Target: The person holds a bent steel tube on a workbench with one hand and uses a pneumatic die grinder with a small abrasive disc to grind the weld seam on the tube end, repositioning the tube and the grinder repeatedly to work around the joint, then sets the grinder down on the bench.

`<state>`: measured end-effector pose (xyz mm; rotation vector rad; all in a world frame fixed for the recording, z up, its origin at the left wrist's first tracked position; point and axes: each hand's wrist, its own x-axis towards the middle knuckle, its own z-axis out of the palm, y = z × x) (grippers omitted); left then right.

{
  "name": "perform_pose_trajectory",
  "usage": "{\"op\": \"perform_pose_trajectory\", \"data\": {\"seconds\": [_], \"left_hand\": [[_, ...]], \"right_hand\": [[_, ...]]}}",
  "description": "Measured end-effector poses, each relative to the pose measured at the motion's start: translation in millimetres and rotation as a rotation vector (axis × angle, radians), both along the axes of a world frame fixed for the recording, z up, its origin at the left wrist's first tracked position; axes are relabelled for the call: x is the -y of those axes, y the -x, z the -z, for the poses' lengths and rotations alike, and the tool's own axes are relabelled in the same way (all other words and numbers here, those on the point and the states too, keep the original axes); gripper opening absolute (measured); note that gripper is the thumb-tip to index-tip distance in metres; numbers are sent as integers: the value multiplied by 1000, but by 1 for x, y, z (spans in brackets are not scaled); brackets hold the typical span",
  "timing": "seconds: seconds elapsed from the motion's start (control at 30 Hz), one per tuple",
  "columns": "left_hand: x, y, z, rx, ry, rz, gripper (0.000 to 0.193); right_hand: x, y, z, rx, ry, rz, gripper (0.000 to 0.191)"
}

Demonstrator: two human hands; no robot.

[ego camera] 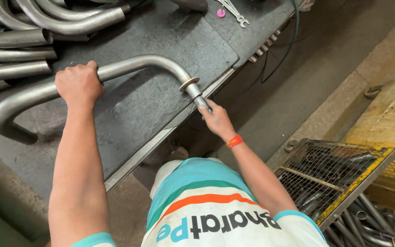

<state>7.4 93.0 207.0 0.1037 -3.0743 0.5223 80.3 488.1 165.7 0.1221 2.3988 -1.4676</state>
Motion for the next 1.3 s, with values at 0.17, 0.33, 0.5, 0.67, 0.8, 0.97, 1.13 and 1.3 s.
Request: {"op": "perform_pose_trajectory", "data": {"seconds": [0.17,0.33,0.5,0.67,0.8,0.97,1.13,1.3], "left_hand": [[1,-1,3,-30,3,41,17],[0,2,4,8,0,4,20],[-5,-2,0,-25,7,15,22],[-4,-3,-1,-5,-14,19,23],[-6,-4,0,4,-2,6,22],[-9,-5,-5,5,-3,-14,21],[-9,-5,-7,5,-16,-8,25],[-10,-7,-4,-5,-7,-5,22]], "right_hand": [[11,-7,0,-153,-147,84,51],[11,-5,-1,-164,-224,38,49],[-1,2,-6,22,-45,-1,48],[9,-3,-2,-192,-203,61,45],[6,1,-2,-194,-332,-37,44],[-7,2,-5,-137,-123,-33,45],[6,-9,9,-153,-134,101,49],[2,-1,19,-244,-206,20,44]]}}
